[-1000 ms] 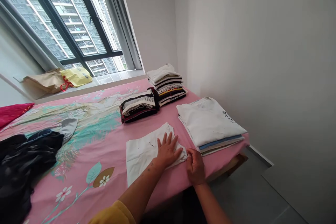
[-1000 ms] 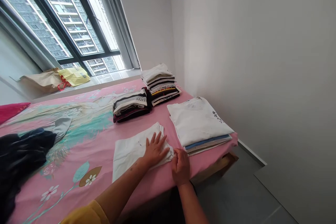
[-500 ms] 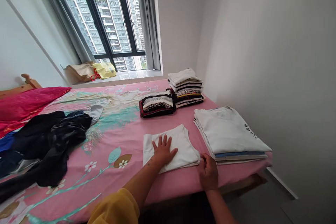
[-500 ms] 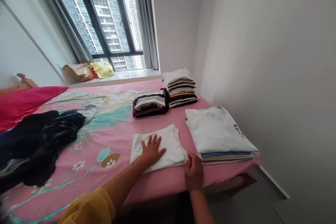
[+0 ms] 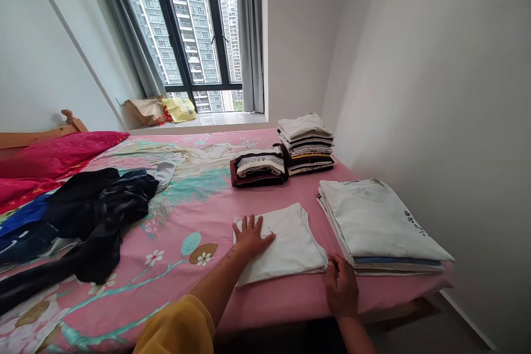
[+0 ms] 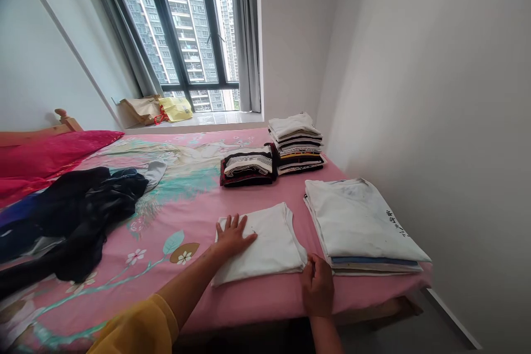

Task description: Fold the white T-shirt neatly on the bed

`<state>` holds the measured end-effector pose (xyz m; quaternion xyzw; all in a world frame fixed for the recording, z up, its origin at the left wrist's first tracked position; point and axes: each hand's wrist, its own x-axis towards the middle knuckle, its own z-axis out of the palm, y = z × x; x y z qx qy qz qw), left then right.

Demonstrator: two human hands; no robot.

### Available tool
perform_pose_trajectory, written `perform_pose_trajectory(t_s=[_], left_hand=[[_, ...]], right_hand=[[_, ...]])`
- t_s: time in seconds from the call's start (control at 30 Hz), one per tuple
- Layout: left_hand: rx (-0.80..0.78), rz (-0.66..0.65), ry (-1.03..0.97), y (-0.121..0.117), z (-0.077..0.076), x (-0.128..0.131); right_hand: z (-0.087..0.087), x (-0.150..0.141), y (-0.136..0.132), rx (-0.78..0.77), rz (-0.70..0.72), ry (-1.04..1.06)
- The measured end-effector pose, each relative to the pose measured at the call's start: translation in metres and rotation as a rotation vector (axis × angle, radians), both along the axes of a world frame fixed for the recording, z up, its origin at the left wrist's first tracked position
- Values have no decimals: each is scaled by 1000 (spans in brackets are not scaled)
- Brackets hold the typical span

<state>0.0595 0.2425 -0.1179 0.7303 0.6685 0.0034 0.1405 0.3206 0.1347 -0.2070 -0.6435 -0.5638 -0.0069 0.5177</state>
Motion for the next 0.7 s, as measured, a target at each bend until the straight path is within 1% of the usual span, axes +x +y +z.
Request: perform_pose_trajectory(t_s=[0.1,0.17,0.27,0.33,0.37,0.43,0.47,0.53,0.63,0.7], left_hand=[[27,43,-60,3,1,-13],[64,106,-138,5,3,-23],[156,296,-424,4,7,-40],[168,409,-592,-5,10,-52],[140,433,-638,-12,12,-57],[52,434,-668,-30,16,-68],[-9,430,-711,-38,18,-72],[-162,421,-860,-51,24,-77],[-392,437,-1090,-52,32,-77],[-436,448,-1134,-46,36,-73]], right_hand=[[-1,1,0,-4,2,7],[-1,1,0,-1,5,6],[0,1,0,3,-3,5],[2,1,-1,5,-8,6],[2,0,-1,8,-10,5],[4,0,-1,16,-13,1],[4,-1,-1,19,-15,0],[5,-1,-1,26,-18,-3],[6,-2,1,37,-19,2],[7,-1,1,37,-13,9]])
